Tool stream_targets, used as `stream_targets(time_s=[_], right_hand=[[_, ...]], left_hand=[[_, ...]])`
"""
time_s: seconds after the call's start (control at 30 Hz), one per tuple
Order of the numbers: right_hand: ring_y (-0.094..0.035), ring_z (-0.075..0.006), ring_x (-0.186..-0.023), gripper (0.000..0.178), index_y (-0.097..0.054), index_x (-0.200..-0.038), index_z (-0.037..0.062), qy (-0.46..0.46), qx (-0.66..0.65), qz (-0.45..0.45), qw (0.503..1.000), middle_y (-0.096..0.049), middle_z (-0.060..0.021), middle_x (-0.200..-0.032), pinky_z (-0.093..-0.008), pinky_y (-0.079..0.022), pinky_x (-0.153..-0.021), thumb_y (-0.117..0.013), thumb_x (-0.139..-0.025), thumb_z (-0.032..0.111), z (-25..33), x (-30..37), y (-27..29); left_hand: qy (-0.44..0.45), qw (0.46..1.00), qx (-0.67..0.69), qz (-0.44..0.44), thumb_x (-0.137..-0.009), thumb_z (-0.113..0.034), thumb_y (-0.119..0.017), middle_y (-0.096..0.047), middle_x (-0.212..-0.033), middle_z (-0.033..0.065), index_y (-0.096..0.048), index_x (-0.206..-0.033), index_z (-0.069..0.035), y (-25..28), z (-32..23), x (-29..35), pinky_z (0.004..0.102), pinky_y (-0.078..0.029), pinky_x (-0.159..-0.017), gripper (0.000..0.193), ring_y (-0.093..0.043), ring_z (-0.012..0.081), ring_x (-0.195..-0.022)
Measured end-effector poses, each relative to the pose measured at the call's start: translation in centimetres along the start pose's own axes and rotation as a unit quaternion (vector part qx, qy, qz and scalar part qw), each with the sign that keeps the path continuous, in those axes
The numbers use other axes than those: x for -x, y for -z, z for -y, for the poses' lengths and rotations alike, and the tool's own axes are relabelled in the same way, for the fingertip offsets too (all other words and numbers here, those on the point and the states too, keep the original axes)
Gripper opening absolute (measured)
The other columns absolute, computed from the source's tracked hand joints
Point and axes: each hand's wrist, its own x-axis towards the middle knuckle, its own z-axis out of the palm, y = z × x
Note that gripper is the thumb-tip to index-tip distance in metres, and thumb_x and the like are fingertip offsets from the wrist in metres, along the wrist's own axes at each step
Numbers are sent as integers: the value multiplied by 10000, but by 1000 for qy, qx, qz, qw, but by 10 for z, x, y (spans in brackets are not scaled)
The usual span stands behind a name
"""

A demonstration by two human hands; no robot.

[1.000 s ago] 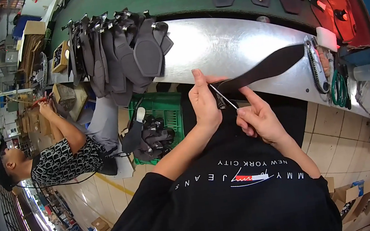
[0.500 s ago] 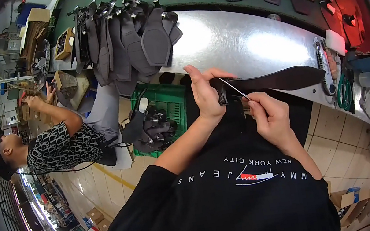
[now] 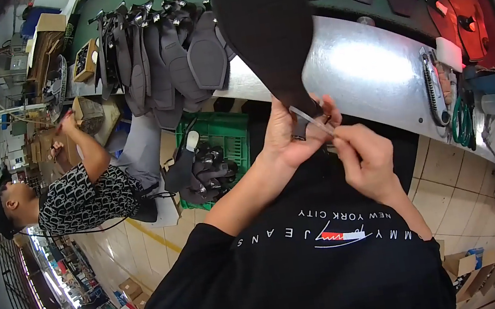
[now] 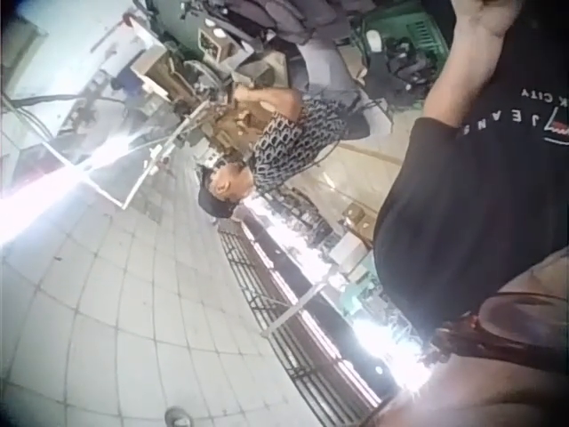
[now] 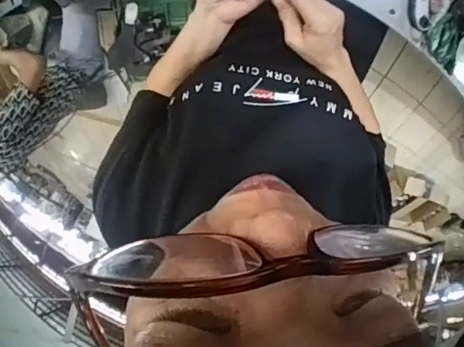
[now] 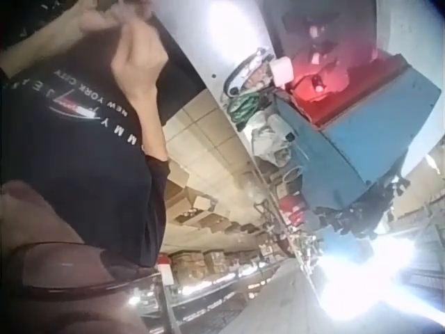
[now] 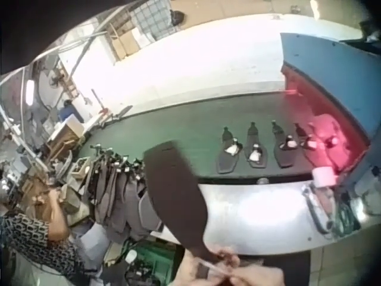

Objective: The recorder is seen assembling shoe components, specifically attaching decorative buckles to black heel straps using a small tool and then placing them on a conveyor belt.

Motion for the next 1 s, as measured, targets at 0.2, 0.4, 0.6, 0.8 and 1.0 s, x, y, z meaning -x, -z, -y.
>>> stream_targets(time_s=[0.2,0.4,0.6,0.8,1.0], right_hand=[[-606,-293,-604,60,-606,-899,16,-52,13,8,999,-605,-139,-736,-342,-465,-532,-615,-842,-3,-8,8,-11],[-602,-324,-614,40,-581,-880,27,-59,5,23,998,-593,-145,-725,-367,-458,-525,-604,-851,10,-4,10,-18],[-622,-274,-615,99,-608,-892,44,2,-51,80,995,-610,-115,-741,-336,-484,-560,-631,-805,3,-3,24,-23],[-551,-105,-538,525,-425,-1389,73,-239,-245,86,936,-578,-51,-602,-237,-440,-551,-528,-881,-16,0,3,-11],[-420,-69,-448,489,-343,-1466,163,-356,-439,42,824,-471,-6,-595,-197,-342,-404,-424,-985,120,-18,4,6]], left_hand=[[-96,992,-76,13,-920,-416,-552,-536,-702,21,-503,-684,-117,15,9,-13,362,-457,-732,384,-571,216,-736],[-79,994,-73,4,-935,-406,-528,-505,-694,24,-472,-689,-117,24,7,-23,360,-443,-689,384,-538,231,-693],[-15,999,-34,6,-932,-575,-463,-591,-753,92,-576,-747,-86,19,-6,-32,363,-468,-710,535,-569,261,-710],[-77,971,-226,-20,-935,-578,-455,-633,-964,68,-569,-1154,-55,19,4,-30,346,-497,-777,579,-605,190,-930],[-61,935,-329,118,-999,-365,-438,-570,-1276,101,-510,-1246,-55,13,8,-19,350,-470,-891,403,-575,174,-1085]])
